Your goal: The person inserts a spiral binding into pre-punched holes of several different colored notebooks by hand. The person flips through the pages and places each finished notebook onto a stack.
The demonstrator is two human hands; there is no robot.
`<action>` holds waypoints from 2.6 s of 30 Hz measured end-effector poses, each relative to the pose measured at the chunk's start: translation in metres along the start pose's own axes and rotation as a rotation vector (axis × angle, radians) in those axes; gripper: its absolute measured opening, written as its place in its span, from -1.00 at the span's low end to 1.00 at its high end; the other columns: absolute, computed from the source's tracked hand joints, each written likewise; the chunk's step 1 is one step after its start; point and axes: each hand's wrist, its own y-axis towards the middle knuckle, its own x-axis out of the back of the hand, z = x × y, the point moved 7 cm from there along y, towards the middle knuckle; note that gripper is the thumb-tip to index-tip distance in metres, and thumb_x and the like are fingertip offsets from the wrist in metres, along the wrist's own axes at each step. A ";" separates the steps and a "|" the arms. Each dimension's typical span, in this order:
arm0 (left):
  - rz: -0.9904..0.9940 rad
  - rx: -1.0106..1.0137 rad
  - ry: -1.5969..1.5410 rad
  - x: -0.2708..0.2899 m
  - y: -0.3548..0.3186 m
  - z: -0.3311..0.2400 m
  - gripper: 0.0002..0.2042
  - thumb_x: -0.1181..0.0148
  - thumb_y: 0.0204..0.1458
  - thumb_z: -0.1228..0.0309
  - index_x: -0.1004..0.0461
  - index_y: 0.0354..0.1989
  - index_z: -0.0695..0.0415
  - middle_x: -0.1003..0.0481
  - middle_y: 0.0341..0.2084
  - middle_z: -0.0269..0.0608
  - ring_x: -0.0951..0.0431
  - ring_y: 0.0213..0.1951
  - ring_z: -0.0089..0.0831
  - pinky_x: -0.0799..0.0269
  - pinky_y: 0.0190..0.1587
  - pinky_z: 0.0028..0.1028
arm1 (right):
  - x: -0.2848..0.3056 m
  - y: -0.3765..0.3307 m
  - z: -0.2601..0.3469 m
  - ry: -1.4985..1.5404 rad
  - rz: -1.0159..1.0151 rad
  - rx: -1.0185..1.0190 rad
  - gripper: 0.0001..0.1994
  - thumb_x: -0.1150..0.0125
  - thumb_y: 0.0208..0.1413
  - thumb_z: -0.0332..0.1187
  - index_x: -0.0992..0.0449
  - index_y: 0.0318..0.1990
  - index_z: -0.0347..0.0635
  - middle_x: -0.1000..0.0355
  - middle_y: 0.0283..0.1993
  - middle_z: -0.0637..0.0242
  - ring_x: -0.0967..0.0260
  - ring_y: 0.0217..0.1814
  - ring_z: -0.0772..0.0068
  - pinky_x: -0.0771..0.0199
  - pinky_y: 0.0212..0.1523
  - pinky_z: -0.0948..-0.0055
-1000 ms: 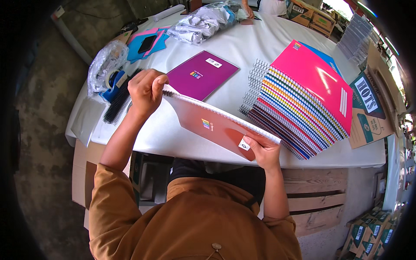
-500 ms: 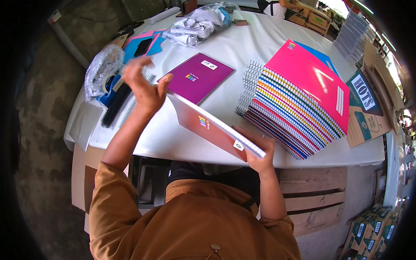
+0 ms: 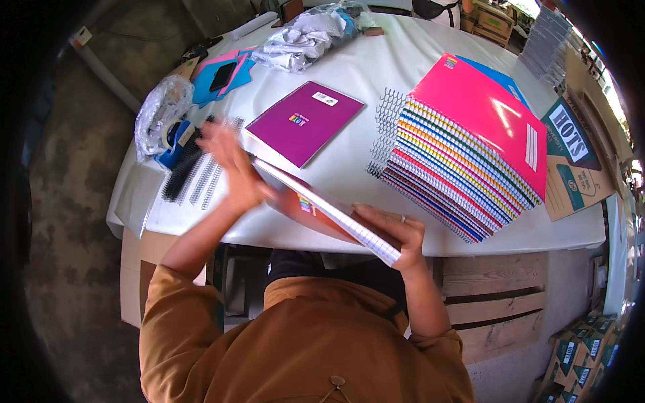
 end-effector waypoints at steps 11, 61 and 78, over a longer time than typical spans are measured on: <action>0.057 0.129 -0.175 0.018 0.072 0.004 -0.68 -0.11 -0.02 0.40 -0.35 -0.80 0.16 -0.23 -0.81 -0.24 -0.29 -0.71 -0.31 -0.17 -0.61 -0.42 | 0.008 -0.009 -0.033 0.371 -0.135 -0.343 -0.81 -0.24 -0.05 -0.56 -0.51 -0.23 -0.38 -0.50 -0.27 0.25 -0.43 -0.26 0.56 -0.42 -0.23 0.59; 1.075 0.582 -0.648 0.009 0.050 0.039 -0.72 -0.13 0.06 0.26 -0.37 -0.26 0.26 -0.37 -0.46 -0.33 -0.29 -0.40 -0.63 -0.28 -0.30 -0.59 | 0.041 -0.007 -0.055 0.361 -0.139 -0.331 -0.81 -0.23 -0.06 -0.57 -0.50 -0.23 -0.33 -0.51 -0.29 0.25 -0.44 -0.24 0.52 -0.44 -0.17 0.53; 1.246 0.903 -0.873 -0.019 0.033 0.066 -0.69 -0.03 0.12 0.15 -0.37 -0.49 0.16 -0.30 -0.55 -0.41 -0.25 -0.50 -0.66 -0.20 -0.38 -0.66 | 0.043 -0.012 -0.050 0.298 -0.143 -0.287 -0.82 -0.25 -0.05 -0.52 -0.51 -0.24 -0.32 -0.51 -0.28 0.27 -0.43 -0.25 0.53 -0.43 -0.19 0.55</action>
